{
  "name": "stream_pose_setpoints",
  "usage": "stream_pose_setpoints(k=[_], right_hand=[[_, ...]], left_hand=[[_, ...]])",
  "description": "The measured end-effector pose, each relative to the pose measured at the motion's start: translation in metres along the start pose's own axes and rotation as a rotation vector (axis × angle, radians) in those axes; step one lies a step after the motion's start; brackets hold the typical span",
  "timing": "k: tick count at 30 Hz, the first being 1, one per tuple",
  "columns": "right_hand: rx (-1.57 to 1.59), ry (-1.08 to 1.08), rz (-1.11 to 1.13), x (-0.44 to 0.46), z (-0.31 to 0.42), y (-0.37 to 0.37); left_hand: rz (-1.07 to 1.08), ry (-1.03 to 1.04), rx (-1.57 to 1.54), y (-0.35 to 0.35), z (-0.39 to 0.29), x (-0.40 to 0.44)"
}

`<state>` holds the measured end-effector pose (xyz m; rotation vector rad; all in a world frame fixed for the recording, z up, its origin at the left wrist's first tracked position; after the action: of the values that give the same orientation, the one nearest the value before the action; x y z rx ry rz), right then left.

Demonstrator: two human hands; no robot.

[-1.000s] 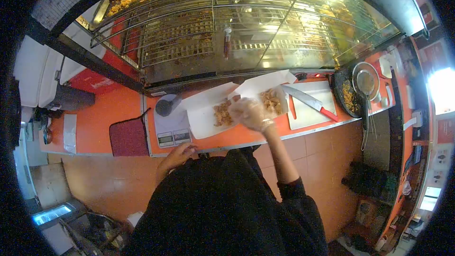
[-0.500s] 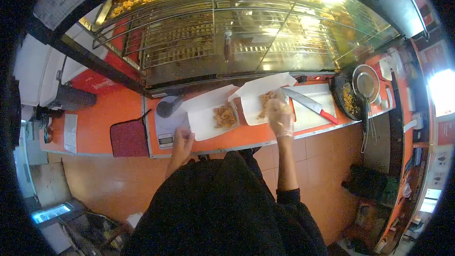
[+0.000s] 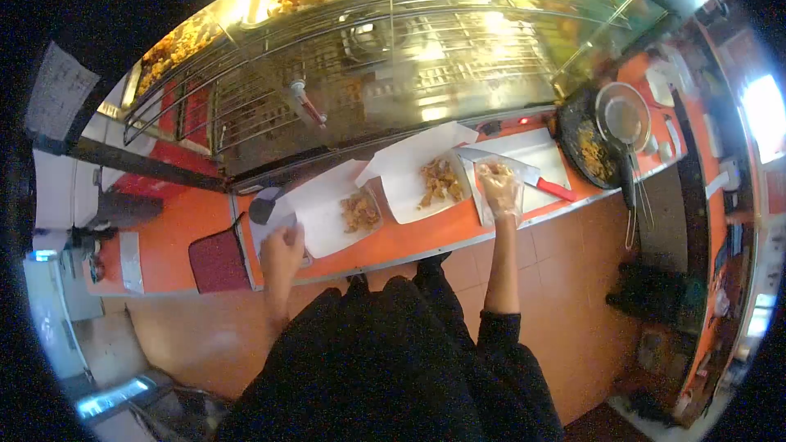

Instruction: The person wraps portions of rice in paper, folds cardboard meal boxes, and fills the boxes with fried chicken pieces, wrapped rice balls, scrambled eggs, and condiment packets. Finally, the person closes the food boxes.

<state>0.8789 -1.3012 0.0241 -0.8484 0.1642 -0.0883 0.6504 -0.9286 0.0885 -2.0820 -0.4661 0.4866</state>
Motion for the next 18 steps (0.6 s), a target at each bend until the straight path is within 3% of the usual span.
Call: stream_pose_setpoints(k=[2, 4, 6, 8, 10, 12, 13, 16, 18], right_hand=[[0.223, 0.057, 0.205, 0.000, 0.002, 0.005], [0.554, -0.021, 0.434, -0.018, 0.041, 0.007], [0.584, -0.144, 0.582, -0.066, 0.143, -0.023], [0.016, -0.548, 0.406, -0.085, 0.195, -0.019], [0.238, -0.821, 0.459, -0.113, 0.255, -0.026], [0.350, -1.182, 0.247, -0.132, 0.308, -0.029], [0.317, -1.237, 0.175, -0.140, 0.333, -0.030], [0.204, -1.291, -0.004, -0.158, 0.404, -0.030], [-0.368, -0.975, 0.173, -0.159, 0.459, -0.025]], left_hand=[[-0.188, 0.176, -0.113, -0.024, -0.036, 0.011], [-0.143, 0.114, -0.097, -0.002, -0.020, 0.013], [-0.012, 0.073, -0.125, 0.014, -0.013, 0.004], [0.067, 0.015, -0.041, 0.030, -0.001, -0.005], [0.179, -0.027, 0.033, 0.049, 0.018, -0.016], [-0.003, -0.029, 0.104, 0.062, 0.045, -0.021], [-0.038, 0.007, 0.082, 0.082, 0.070, -0.018], [-0.230, 0.017, 0.088, 0.081, 0.077, -0.018], [-0.153, -0.022, 0.068, 0.081, 0.078, -0.012]])
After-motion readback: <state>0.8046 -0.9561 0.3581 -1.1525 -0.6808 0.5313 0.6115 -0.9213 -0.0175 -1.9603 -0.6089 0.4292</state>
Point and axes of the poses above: each hand's wrist, its own x-axis towards the middle knuckle, its own y-axis out of the palm, z = x × y, the point moved 3 cm from there along x, towards the middle knuckle, and after that the axes turned 10 degrees about y, right-handed, at the moved point
